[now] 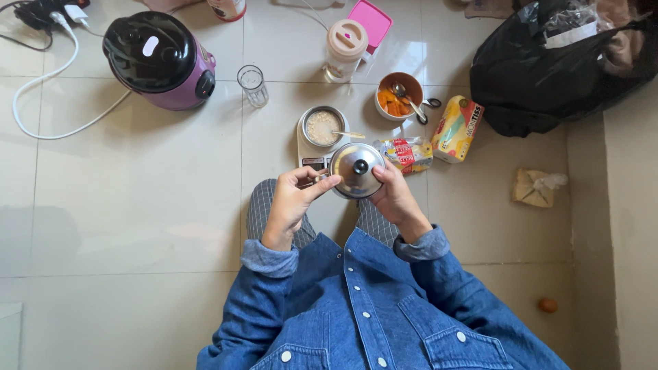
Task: Preparing and stirring a bowl of oats on the floor.
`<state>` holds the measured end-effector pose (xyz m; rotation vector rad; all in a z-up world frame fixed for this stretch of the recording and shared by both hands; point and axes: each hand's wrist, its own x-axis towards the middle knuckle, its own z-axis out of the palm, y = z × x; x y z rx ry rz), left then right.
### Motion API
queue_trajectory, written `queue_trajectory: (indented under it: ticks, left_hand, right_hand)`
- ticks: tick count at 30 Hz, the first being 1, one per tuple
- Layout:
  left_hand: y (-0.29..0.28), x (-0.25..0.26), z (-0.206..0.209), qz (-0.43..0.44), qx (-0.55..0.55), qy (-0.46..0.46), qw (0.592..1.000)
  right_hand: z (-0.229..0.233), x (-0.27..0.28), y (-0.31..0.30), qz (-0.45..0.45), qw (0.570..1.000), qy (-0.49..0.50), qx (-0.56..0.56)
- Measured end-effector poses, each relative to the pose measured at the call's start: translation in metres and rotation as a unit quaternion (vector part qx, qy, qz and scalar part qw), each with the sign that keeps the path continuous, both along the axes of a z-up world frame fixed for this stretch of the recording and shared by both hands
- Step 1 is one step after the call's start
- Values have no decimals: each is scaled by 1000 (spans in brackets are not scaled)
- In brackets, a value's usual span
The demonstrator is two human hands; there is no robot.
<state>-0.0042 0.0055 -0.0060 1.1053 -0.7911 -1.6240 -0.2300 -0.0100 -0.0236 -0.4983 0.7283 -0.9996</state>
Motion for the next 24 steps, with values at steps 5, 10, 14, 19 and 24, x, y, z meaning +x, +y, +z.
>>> queue_trajectory:
  ticks: [5, 10, 14, 19, 24]
  left_hand:
    - [-4, 0, 1, 8, -10, -13, 1000]
    - [-10, 2, 6, 8, -16, -29, 999]
    - [-5, 5, 0, 12, -9, -14, 1000]
    - [-6, 6, 3, 10, -10, 3, 1000]
    - [-6, 5, -7, 10, -14, 5, 1000]
  right_hand:
    - [-3, 2, -2, -3, 1000, 1, 4]
    - [6, 2, -9, 5, 1000, 5, -4]
    - [11, -6, -6, -3, 999, 24, -46]
    - [3, -25, -5, -71, 990, 85, -90]
    - [36, -34, 1, -104, 925, 256, -260]
